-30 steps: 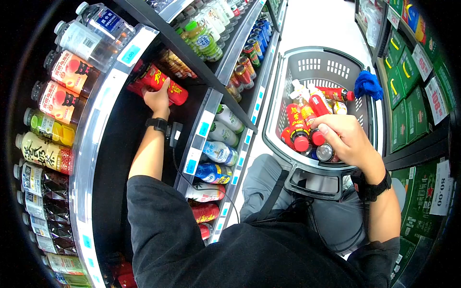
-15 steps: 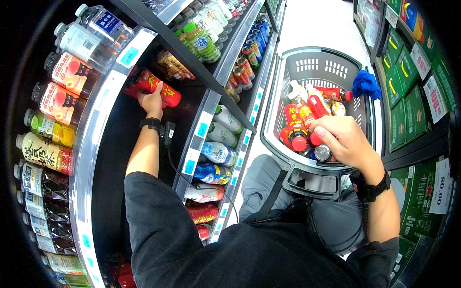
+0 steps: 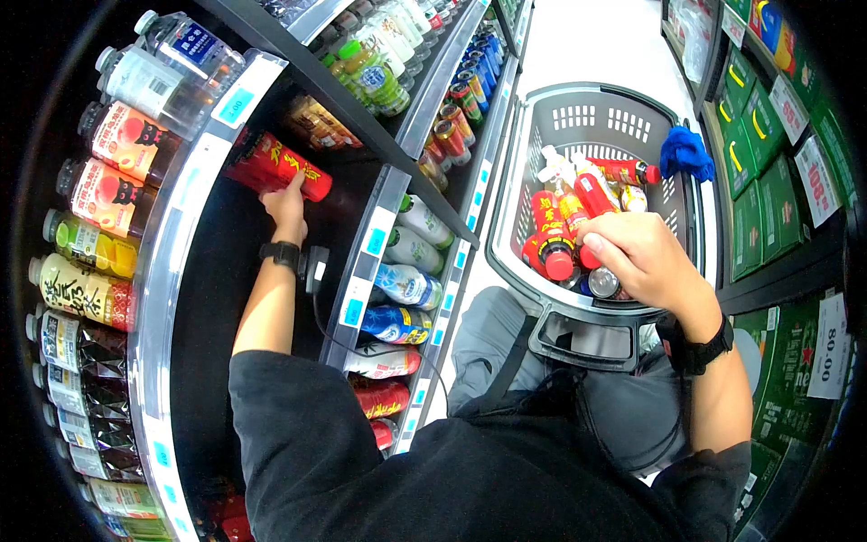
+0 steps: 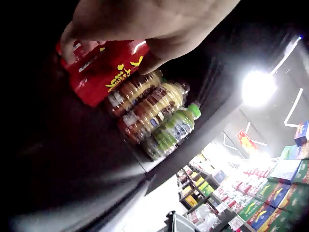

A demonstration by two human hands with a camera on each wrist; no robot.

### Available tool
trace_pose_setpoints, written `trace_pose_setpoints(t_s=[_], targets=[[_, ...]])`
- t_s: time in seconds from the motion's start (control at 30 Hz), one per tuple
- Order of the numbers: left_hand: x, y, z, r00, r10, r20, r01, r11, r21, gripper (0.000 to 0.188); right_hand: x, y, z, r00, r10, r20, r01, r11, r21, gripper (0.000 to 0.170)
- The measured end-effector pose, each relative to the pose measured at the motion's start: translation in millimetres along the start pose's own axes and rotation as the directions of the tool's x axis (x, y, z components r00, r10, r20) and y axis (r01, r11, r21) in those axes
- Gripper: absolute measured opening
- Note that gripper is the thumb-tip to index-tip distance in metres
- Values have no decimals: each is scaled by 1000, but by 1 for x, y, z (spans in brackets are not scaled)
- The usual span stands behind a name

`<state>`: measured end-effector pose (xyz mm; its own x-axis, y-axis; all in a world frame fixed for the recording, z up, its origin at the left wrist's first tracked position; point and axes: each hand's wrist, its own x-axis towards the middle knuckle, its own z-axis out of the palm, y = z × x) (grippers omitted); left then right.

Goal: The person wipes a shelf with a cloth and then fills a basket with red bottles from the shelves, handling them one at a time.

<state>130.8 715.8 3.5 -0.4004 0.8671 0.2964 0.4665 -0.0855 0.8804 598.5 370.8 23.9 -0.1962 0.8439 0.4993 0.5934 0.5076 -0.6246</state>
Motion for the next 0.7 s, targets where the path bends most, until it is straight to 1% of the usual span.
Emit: trace_pose_setpoints(t_s=[0.03,0.07,0.1,0.13,0.17,0.2,0.27,0.33,0.4,0.43,0.47,0.53,0.57,0.6,0.67,0.7], targets=[[-35,22,-2,988,-142,56,143,989,-24,57,0,1,1,1000,4,3,-4,1000,1,19],[-62,41,-9,987,-147,60,148,989,-21,57,0,1,3,1000,-1,-11,1,1000,-2,19],[-87,58,-15,972,-136,193,115,986,117,64,-1,2,4,1000,-3,-24,2,1000,-6,19],[-105,63,-20,933,-144,330,62,967,246,71,0,6,2,999,22,24,-21,997,-73,20],[-114,58,-24,918,-17,395,-174,880,443,71,1,6,-1,998,51,31,-47,993,-111,22],[-120,50,-28,863,94,496,-408,708,576,72,3,5,-4,995,90,35,-83,985,-154,23],[-147,43,-37,751,185,634,-630,491,602,73,2,20,-5,991,112,-78,-128,960,-247,28],[-160,27,-47,685,188,704,-706,412,576,72,2,31,-17,980,185,-79,-201,911,-361,31],[-172,13,-49,719,144,680,-669,407,622,71,3,35,-24,925,370,-83,-372,841,-392,32],[-169,6,-46,730,191,656,-654,473,590,70,2,40,-26,913,401,-70,-396,833,-387,30],[-167,-1,-49,730,171,662,-644,496,582,70,-1,41,-26,910,408,-72,-402,827,-393,30],[-169,-1,-46,741,168,651,-636,487,598,70,-2,43,-28,890,452,62,-374,800,-469,29],[-169,-2,-46,740,168,652,-636,492,595,70,-5,55,-21,880,461,115,-350,793,-499,29],[-169,-3,-46,742,164,650,-635,482,604,70,-5,56,-18,825,534,183,-370,757,-539,30],[-166,-5,-43,748,164,643,-630,477,612,70,-7,55,-9,793,550,262,-327,747,-578,31],[-167,-5,-42,757,162,633,-622,475,623,69,-4,54,-1,760,585,283,-335,725,-601,32]])
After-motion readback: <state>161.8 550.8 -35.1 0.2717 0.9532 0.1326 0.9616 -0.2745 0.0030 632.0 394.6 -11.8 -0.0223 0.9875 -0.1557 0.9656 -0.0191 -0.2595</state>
